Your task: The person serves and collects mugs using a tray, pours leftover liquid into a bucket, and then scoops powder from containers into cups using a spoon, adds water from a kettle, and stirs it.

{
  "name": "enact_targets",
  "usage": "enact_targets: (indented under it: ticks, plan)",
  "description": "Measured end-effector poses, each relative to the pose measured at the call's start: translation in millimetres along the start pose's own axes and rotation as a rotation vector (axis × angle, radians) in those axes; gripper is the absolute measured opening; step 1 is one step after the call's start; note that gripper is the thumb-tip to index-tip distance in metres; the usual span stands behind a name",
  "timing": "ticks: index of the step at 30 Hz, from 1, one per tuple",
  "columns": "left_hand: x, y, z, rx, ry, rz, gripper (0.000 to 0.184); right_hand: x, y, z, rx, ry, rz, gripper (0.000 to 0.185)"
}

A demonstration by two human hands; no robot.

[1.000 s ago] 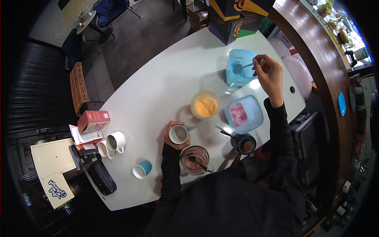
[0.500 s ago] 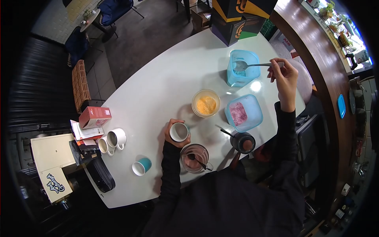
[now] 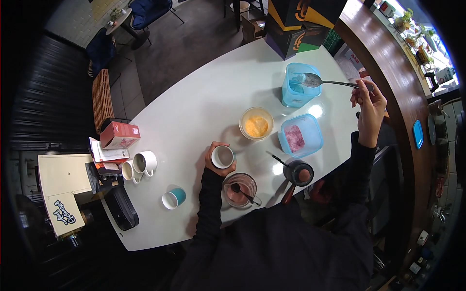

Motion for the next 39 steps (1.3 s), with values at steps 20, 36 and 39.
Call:
enact_targets:
  ticks: [20, 36, 39]
  plan:
    - [-1, 1, -1, -0.016, -0.055, -0.017, 0.046, -6, -20, -16, 0.064, -0.058, 0.011, 0.017]
    - [-2, 1, 0, -0.013, -0.03, -0.041, 0.047, -8, -15, -14, 0.034, -0.063, 0.025, 0.019]
    - [-6, 1, 0, -0.014, -0.049, -0.026, 0.048, -7, -17, -15, 0.049, -0.067, 0.025, 0.018]
Point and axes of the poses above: each hand's wrist, its own z-axis towards the middle knuckle, its own y-axis out of the back of the hand, x = y × z, the point moved 9 cm from there along z, towards the middle knuckle, and after that the axes turned 1 degree about -x, right-handed, at the moved point
